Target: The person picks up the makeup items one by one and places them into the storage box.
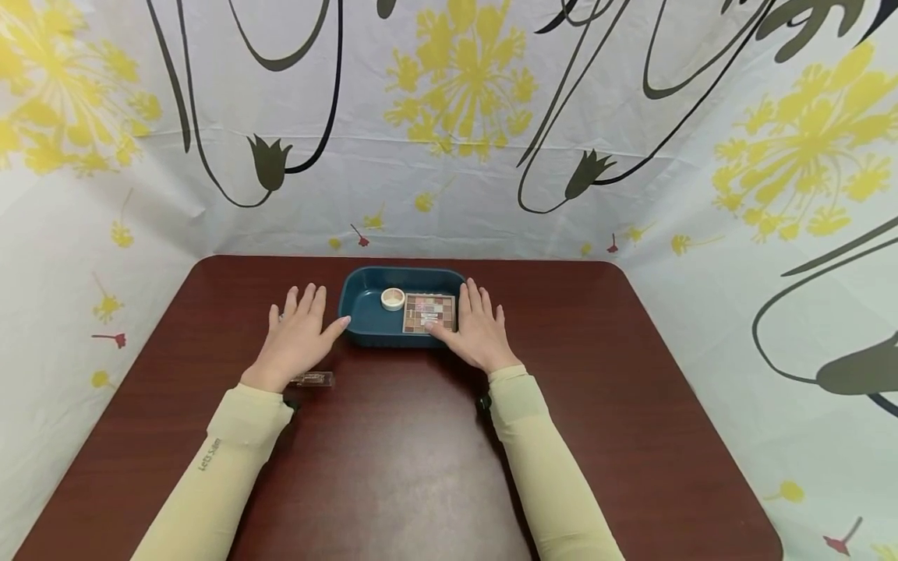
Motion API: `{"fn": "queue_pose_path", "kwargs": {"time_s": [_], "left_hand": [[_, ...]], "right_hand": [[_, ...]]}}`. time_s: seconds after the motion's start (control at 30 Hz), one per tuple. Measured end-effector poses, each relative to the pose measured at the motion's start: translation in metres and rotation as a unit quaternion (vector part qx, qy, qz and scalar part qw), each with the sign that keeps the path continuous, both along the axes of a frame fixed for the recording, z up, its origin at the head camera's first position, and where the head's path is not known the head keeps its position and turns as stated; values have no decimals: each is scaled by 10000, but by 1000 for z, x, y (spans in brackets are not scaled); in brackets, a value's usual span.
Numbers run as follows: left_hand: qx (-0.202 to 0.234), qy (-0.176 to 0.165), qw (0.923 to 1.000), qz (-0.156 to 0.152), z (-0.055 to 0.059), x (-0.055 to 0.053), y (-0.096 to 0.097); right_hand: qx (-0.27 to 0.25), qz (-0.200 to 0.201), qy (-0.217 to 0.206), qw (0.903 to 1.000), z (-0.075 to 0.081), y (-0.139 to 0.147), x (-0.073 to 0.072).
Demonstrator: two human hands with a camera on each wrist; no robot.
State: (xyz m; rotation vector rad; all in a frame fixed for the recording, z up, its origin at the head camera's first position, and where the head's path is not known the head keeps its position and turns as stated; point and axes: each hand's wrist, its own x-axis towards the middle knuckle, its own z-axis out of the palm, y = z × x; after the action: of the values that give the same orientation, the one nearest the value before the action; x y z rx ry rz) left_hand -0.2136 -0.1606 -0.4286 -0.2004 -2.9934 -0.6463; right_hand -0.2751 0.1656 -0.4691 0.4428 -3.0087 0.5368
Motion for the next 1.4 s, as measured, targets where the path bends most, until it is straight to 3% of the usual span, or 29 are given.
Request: {"fn": "queue_pose_path", "kwargs": {"time_s": [0.3,0.5,0.73,1.07,1.4], "left_hand": [[71,-218,9997,-94,22,5,-8],[24,-385,9992,-103,28,14,-17],[-343,-204,9991,-127,21,15,-39],[-832,-436,9951,-303,2,-4,-56],[-830,-716,9926,-529,-14,-14,-61]], "right_hand": [[39,-63,-12,10000,-1,0,-3],[58,8,-60,10000,1,4,-3],[18,19,-115,9999,4,7,-4],[-64,-35,-85,9999,4,4,-5],[-46,-10,-91,9999,0,0,-5]]}}
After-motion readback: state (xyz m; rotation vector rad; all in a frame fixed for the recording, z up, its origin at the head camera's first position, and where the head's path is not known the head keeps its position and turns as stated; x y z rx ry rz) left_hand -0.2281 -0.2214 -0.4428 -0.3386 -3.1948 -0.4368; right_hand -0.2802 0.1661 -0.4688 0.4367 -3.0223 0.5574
